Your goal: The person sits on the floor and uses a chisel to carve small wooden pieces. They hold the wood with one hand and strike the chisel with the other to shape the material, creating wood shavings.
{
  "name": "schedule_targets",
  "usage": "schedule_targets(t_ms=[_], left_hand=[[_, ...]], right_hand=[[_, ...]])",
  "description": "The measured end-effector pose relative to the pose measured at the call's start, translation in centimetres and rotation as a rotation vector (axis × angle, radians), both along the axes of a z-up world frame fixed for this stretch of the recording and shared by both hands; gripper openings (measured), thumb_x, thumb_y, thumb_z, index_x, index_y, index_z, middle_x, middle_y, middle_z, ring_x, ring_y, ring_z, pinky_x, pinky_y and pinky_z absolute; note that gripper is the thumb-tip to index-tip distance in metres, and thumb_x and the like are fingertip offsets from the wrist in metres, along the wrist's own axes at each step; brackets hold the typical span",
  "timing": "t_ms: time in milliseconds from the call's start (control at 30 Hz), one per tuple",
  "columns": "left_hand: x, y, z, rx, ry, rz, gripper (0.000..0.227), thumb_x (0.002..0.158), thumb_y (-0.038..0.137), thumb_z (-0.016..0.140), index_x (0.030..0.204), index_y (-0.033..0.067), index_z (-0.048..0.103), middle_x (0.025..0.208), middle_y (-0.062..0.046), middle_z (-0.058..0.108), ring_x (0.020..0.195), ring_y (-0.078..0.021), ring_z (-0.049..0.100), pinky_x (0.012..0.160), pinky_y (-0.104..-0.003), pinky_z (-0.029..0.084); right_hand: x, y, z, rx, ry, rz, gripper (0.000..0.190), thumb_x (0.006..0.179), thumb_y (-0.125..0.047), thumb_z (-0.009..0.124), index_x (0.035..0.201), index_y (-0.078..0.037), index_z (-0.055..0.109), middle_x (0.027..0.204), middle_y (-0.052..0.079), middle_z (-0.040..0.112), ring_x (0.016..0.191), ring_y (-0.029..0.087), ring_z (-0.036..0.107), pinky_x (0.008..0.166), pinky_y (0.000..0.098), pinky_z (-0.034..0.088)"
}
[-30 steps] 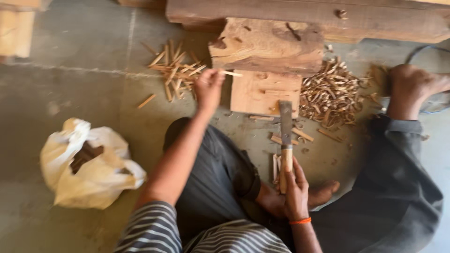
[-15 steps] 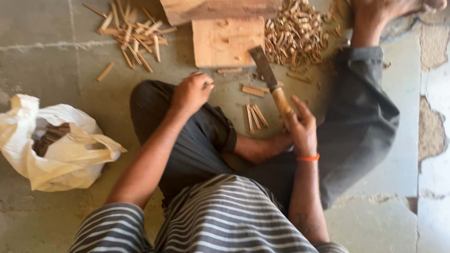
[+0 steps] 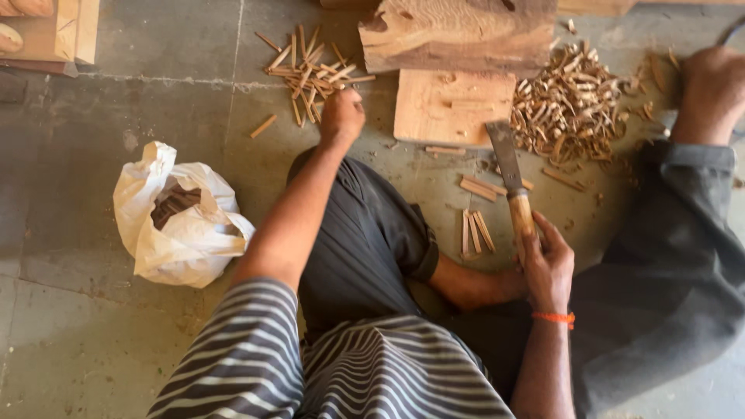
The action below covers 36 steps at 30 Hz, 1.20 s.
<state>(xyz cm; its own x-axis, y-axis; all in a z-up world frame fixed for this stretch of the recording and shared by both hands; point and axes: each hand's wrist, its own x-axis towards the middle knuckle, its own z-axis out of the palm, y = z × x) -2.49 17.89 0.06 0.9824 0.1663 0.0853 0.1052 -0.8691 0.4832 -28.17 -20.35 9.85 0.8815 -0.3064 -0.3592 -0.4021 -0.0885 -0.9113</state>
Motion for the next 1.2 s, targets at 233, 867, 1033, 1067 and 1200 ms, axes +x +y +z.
schedule_targets(t_ms=[233,867,1033,1067,1200], left_hand=[[6.1,2.3,-0.2,0.184,0.126,0.003,0.026,0.085,0.025,0.074,0.092,0.0014,0.068,0.082,-0.020,0.070,0.073,-0.0355,0.073,0.062,-0.049,0.059],[-4.4,-8.1,-2.8,0.100,0.668,-0.474,0.081,0.086,0.040,0.074,0.148,-0.0044,0.044,0.145,-0.032,0.050,0.136,-0.0439,0.054,0.114,-0.046,0.047],[-5.3,-7.4,-2.1,0.325,0.503,-0.137,0.093,0.087,0.043,0.074,0.152,-0.0020,0.025,0.161,-0.025,0.012,0.142,-0.0516,0.029,0.112,-0.057,0.034],[-5.9,-7.7,-2.3,0.284,0.411,-0.171,0.083,0.088,0.035,0.072,0.149,-0.0061,0.033,0.154,-0.028,0.024,0.136,-0.0504,0.037,0.109,-0.055,0.039],[-7.5,-8.0,-1.6,0.088,0.429,-0.372,0.030,0.093,0.020,0.064,0.114,-0.0013,0.069,0.121,-0.027,0.067,0.110,-0.0400,0.067,0.097,-0.047,0.054]], right_hand=[[1.3,1.1,-2.0,-0.102,0.032,-0.025,0.043,0.101,-0.017,0.066,0.142,-0.004,0.063,0.084,0.005,0.069,0.061,0.007,0.058,0.049,0.0232,0.045],[1.7,0.8,-3.3,-0.046,-0.036,-0.008,0.048,0.099,-0.025,0.066,0.143,-0.007,0.061,0.084,0.002,0.068,0.058,0.006,0.056,0.049,0.0218,0.044],[1.1,1.0,-3.6,-0.094,-0.013,0.026,0.049,0.101,-0.026,0.066,0.146,-0.006,0.060,0.077,0.008,0.065,0.056,0.009,0.052,0.049,0.0242,0.041],[1.2,1.0,-3.6,-0.088,-0.023,0.029,0.049,0.101,-0.026,0.066,0.145,-0.006,0.060,0.078,0.007,0.066,0.056,0.009,0.052,0.050,0.0241,0.042],[1.3,0.3,-4.1,-0.026,-0.050,-0.001,0.050,0.099,-0.026,0.066,0.144,-0.005,0.060,0.083,0.005,0.067,0.058,0.008,0.053,0.050,0.0235,0.044]])
